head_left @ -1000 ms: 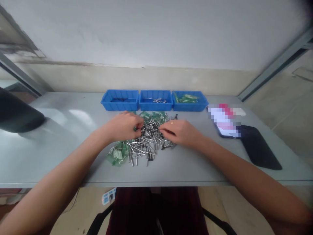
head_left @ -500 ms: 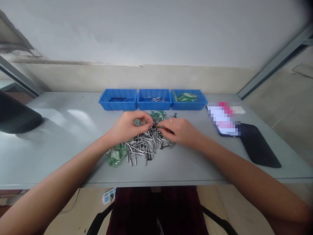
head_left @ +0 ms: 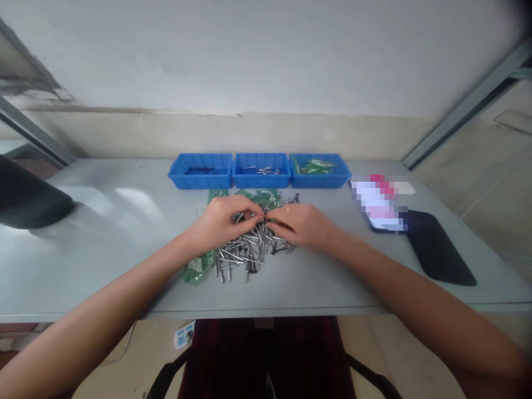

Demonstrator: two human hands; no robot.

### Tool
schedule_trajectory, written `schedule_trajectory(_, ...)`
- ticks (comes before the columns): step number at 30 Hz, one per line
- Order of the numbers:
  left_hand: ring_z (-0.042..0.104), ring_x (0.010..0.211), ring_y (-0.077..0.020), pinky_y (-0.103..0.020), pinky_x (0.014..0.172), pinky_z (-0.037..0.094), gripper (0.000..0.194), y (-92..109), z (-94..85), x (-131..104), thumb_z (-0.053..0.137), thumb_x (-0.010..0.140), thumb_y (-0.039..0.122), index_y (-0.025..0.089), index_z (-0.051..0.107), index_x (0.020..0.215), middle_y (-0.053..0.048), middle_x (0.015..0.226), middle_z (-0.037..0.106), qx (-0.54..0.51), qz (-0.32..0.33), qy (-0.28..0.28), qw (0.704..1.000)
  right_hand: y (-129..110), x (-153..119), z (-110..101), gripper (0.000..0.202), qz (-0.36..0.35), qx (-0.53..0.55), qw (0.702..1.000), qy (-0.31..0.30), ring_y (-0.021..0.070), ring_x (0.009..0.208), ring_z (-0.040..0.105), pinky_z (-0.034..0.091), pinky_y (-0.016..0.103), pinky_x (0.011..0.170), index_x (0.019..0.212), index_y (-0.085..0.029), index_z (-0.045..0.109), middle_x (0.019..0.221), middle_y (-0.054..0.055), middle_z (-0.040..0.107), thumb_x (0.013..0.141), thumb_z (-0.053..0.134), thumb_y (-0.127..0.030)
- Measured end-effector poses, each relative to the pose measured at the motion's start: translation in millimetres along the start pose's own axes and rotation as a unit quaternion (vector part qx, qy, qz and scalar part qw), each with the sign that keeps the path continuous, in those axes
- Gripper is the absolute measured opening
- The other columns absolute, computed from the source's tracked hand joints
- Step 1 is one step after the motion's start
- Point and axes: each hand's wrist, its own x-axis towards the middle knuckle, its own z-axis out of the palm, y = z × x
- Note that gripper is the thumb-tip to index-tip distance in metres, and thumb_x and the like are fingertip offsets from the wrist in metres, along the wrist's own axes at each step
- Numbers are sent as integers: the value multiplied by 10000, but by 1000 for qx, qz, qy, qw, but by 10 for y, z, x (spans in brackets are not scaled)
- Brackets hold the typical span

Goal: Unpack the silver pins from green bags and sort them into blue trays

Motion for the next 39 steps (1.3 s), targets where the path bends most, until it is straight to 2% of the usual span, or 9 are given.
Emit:
schedule_trajectory(4, 637, 763, -167, -263, 701, 471, 146, 8, 8, 40, 574, 847, 281, 232, 710, 868, -23, 834, 722, 15, -9, -5, 1000, 10, 1, 6, 273, 1, -8, 1000, 4, 147, 684, 613, 375, 266, 614, 951, -160, 641, 771, 45, 697, 963, 418, -317)
schedule_trajectory(9, 616, 678, -140, -248, 627, 459, 127, 93, -38, 137, 579, 835, 265, 226, 700, 844, -15, 794, 709, -8, -30, -25, 999, 9, 1, -20, 275, 21, -3, 1000, 9, 150, 689, 613, 388, 265, 625, 960, -158, 628, 762, 43, 685, 963, 415, -331)
schedule_trajectory(14, 615, 688, -130, -244, 630, 474, 111, 86, -25, 150, 602, 824, 260, 184, 679, 848, -31, 772, 690, -133, -101, 1, 986, 39, -1, -51, 275, 18, 8, 999, 27, 156, 704, 624, 401, 271, 633, 980, -159, 625, 800, 50, 693, 964, 415, -336)
schedule_trajectory(16, 604, 669, -121, -238, 608, 461, 119, 38, -4, 171, 608, 821, 270, 175, 674, 849, -28, 747, 679, -165, -107, 12, 980, 61, 23, -86, 261, 34, 26, 999, 26, 150, 715, 625, 403, 267, 641, 999, -178, 620, 833, 40, 700, 965, 418, -341)
schedule_trajectory(20, 609, 695, -124, -251, 636, 464, 114, -38, -14, 292, 615, 806, 252, 166, 685, 835, -34, 758, 684, -155, -90, 25, 983, 60, 144, -212, 261, 74, 18, 997, 2, 139, 663, 597, 375, 262, 608, 947, -196, 619, 772, 15, 680, 963, 413, -356)
schedule_trajectory(25, 627, 734, -129, -248, 658, 481, 141, -82, -28, 395, 634, 802, 255, 143, 688, 868, -59, 811, 697, -186, -81, 92, 975, 55, 292, -230, 219, 110, 41, 992, 37, 125, 607, 557, 370, 255, 590, 935, -184, 615, 710, 9, 654, 941, 444, -321)
schedule_trajectory(28, 625, 712, -119, -240, 646, 487, 120, -109, 29, 332, 637, 801, 235, 137, 682, 851, -58, 807, 699, -205, -92, 101, 969, 87, 255, -110, 201, 133, 91, 985, 59, 118, 603, 564, 389, 245, 592, 956, -193, 608, 706, -7, 658, 934, 456, -324)
schedule_trajectory(31, 617, 681, -111, -232, 617, 486, 112, -99, 96, 239, 636, 809, 234, 137, 682, 841, -46, 767, 692, -217, -79, 60, 971, 89, 150, -24, 206, 136, 117, 982, 53, 120, 611, 574, 388, 242, 584, 928, -201, 609, 732, -4, 672, 933, 468, -350)
schedule_trajectory(39, 639, 699, -101, -200, 614, 507, 76, 49, 97, 169, 612, 843, 200, 168, 679, 856, -15, 802, 710, -102, -17, 134, 986, -53, 71, -116, 200, 112, 124, 983, 77, 117, 639, 577, 391, 241, 620, 952, -203, 592, 746, -8, 659, 955, 452, -345)
